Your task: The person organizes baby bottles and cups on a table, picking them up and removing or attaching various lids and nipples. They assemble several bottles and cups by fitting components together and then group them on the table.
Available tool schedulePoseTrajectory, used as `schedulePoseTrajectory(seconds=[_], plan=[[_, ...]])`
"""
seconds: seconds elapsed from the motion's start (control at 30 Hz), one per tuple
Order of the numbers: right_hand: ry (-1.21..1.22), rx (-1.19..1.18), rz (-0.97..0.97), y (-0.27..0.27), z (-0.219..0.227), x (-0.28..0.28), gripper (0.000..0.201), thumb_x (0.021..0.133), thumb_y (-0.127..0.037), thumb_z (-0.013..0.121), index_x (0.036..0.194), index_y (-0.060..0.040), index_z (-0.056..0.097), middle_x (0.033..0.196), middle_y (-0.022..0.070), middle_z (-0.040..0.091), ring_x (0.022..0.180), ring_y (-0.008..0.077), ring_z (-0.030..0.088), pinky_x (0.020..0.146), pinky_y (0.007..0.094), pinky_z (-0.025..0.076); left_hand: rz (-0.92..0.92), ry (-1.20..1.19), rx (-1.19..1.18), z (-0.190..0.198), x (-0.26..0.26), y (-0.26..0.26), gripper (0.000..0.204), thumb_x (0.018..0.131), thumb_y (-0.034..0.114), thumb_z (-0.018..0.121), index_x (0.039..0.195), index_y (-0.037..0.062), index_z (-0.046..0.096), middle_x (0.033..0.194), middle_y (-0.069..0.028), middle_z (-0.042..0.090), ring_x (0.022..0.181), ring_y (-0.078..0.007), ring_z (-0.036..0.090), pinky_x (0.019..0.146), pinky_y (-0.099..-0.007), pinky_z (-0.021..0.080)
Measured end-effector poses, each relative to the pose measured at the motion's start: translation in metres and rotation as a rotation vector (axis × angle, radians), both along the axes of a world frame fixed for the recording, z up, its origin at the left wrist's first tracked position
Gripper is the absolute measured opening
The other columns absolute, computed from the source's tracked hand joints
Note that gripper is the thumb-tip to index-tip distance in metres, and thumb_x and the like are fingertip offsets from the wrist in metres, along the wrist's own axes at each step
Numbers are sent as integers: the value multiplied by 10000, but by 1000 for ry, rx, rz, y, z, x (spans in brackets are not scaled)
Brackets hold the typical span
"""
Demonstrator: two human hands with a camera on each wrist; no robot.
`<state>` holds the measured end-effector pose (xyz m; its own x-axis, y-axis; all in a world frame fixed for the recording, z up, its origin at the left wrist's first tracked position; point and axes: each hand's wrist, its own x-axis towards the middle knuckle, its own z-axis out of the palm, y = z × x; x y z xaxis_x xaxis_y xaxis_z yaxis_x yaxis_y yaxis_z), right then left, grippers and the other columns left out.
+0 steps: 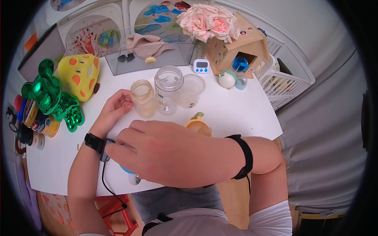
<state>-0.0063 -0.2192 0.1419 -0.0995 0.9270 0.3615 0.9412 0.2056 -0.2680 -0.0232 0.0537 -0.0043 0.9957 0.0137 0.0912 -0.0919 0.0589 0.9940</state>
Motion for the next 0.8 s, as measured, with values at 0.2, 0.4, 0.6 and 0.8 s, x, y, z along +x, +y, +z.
schedulePoseTrajectory(seconds=[0.2, 0.4, 0.6, 0.8], plan=[[263, 117, 27, 2, 30, 23, 634, 821, -194, 880, 1331, 25, 575, 1052, 194, 682, 1045, 394, 691, 848, 466, 576, 22, 61, -187, 5, -5, -2, 359, 992, 96, 689, 1328, 30, 584, 1176, -26, 634, 1152, -134, 604, 1073, -290, 475], [373, 354, -331, 2, 80, 86, 694, 704, -340, 990, 1213, 2, 666, 1044, 138, 747, 975, 283, 732, 863, 399, 587, -87, -192, -466, -26, 10, 31, 612, 1126, 511, 446, 1478, 15, 521, 1282, -126, 673, 1100, -231, 644, 987, -379, 524], [320, 177, -470, 22, 71, 114, 498, 787, -297, 974, 1138, -56, 717, 1083, 36, 714, 984, 91, 684, 793, 253, 555, 113, -234, -584, 56, -6, -6, 772, 1115, 649, 362, 1600, 49, 377, 1389, -181, 623, 1170, -277, 645, 962, -383, 545], [388, 210, -431, 30, 72, 115, 408, 844, -257, 928, 1108, -43, 701, 1018, 15, 695, 903, 73, 660, 761, 237, 546, 231, -497, -11, 100, -23, -25, 849, 1038, 690, 547, 1598, 95, 315, 1420, -191, 607, 1208, -253, 656, 953, -364, 569]])
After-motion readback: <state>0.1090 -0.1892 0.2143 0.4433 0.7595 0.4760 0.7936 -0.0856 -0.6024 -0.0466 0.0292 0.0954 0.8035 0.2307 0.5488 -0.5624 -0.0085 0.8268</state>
